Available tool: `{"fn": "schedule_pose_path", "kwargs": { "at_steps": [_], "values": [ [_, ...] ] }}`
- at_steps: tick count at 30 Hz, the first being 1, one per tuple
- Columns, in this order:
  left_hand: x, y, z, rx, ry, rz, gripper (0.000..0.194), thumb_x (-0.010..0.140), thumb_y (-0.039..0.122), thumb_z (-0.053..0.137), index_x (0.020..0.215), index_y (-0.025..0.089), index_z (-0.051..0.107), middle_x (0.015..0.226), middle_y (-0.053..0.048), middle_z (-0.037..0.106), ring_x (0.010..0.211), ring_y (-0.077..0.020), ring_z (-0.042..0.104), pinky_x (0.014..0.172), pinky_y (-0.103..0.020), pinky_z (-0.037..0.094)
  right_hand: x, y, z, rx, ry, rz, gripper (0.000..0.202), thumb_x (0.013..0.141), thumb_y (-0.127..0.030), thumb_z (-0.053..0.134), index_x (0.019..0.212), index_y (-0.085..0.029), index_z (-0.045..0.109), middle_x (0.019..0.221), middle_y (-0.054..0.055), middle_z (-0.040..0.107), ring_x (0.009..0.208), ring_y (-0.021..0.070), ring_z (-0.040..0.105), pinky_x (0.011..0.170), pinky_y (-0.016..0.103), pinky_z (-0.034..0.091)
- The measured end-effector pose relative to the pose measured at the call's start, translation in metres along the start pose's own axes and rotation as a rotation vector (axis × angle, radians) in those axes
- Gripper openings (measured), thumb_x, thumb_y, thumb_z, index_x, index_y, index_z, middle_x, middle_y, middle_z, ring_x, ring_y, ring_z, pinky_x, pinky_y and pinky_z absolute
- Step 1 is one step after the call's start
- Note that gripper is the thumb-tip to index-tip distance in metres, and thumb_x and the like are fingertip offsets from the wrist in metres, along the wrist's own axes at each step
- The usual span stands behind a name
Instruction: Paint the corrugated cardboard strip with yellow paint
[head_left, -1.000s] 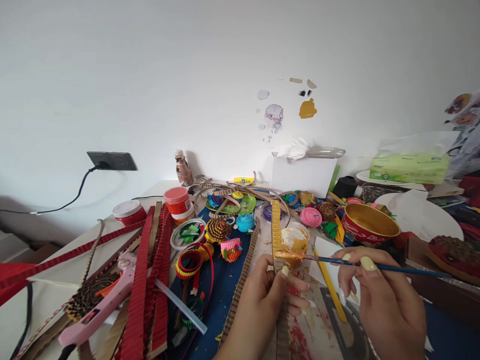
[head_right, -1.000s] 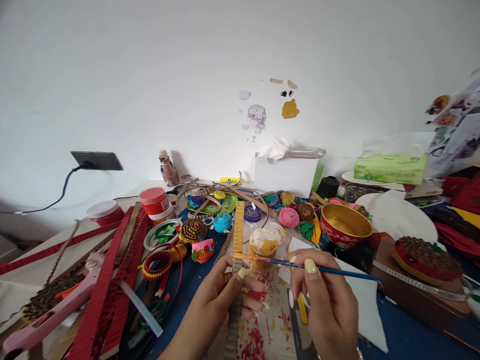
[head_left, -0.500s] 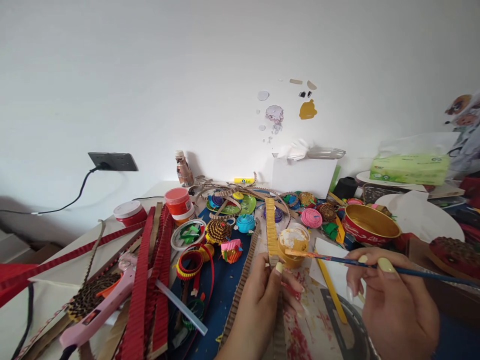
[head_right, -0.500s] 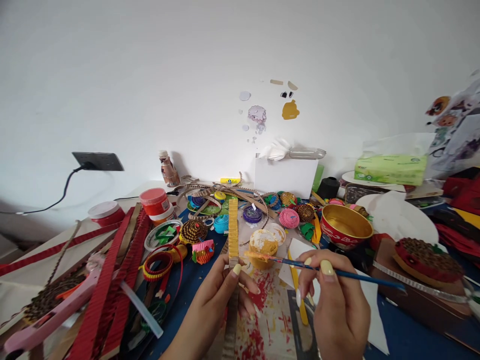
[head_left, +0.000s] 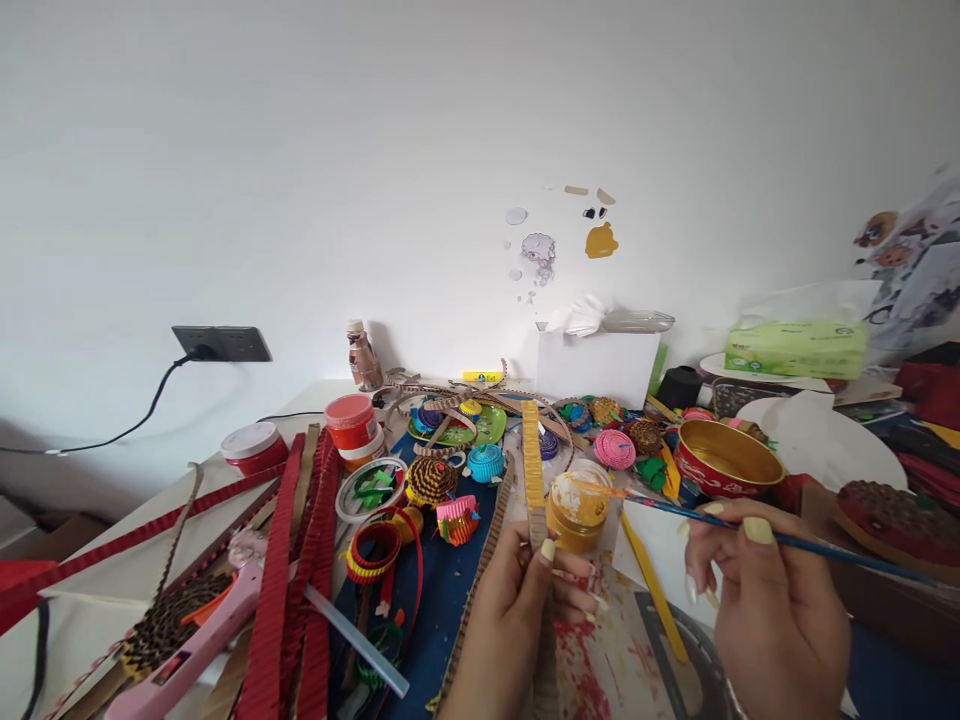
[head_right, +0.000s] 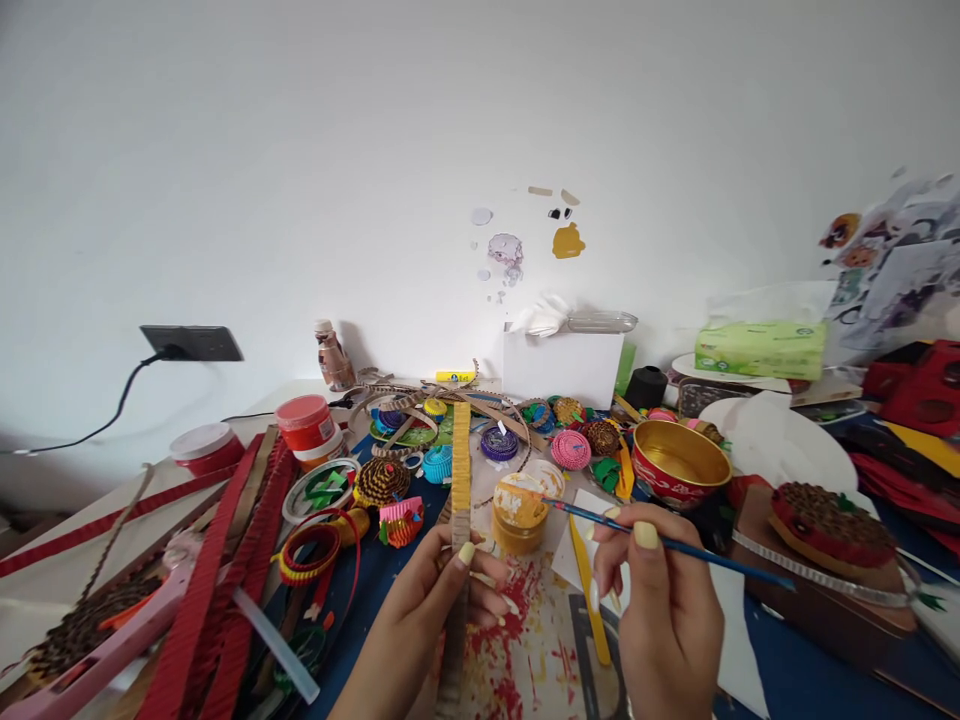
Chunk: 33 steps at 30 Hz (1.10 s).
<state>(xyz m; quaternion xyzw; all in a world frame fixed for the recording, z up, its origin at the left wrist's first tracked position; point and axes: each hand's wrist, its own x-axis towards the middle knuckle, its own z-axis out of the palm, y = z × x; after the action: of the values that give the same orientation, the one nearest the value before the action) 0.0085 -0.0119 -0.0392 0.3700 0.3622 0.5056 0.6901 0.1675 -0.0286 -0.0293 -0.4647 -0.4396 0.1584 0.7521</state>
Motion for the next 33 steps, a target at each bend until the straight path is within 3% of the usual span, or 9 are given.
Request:
{"fn": "schedule_pose_path", "kwargs": {
  "at_steps": [9, 20, 33],
  "values": [
    [-0.001, 0.005, -0.001, 0.082, -0.022, 0.004, 0.024, 0.079, 0.041, 0.059, 0.076, 0.021, 0.048, 0.073, -0.002, 0.073, 0.051, -0.0157, 0.066, 0.049, -0.025, 0.046, 0.022, 0.008, -0.008, -0.195, 0.033, 0.062, 0.030, 0.084, -0.048, 0.052, 0.080, -0.018, 0.055, 0.061, 0.000, 0.057, 0.047, 0.0105, 0.048, 0.046, 0.026, 0.042],
    [-0.004, 0.005, 0.001, 0.106, -0.018, 0.019, 0.022, 0.081, 0.040, 0.057, 0.081, 0.019, 0.048, 0.075, -0.002, 0.072, 0.052, -0.0133, 0.065, 0.050, -0.022, 0.041, 0.024, 0.022, -0.015, -0.362, -0.100, 0.005, 0.031, 0.087, -0.047, 0.048, 0.079, -0.018, 0.055, 0.058, 0.000, 0.056, 0.049, 0.0127, 0.050, 0.050, 0.027, 0.043],
    [-0.007, 0.009, 0.005, 0.144, 0.019, 0.035, 0.025, 0.080, 0.043, 0.058, 0.082, 0.019, 0.052, 0.075, -0.003, 0.072, 0.057, -0.0166, 0.066, 0.050, -0.024, 0.041, 0.025, 0.019, -0.012, -0.445, -0.133, -0.050, 0.028, 0.089, -0.044, 0.044, 0.082, -0.019, 0.055, 0.055, -0.002, 0.056, 0.047, 0.0121, 0.051, 0.047, 0.025, 0.043]
  ]
}}
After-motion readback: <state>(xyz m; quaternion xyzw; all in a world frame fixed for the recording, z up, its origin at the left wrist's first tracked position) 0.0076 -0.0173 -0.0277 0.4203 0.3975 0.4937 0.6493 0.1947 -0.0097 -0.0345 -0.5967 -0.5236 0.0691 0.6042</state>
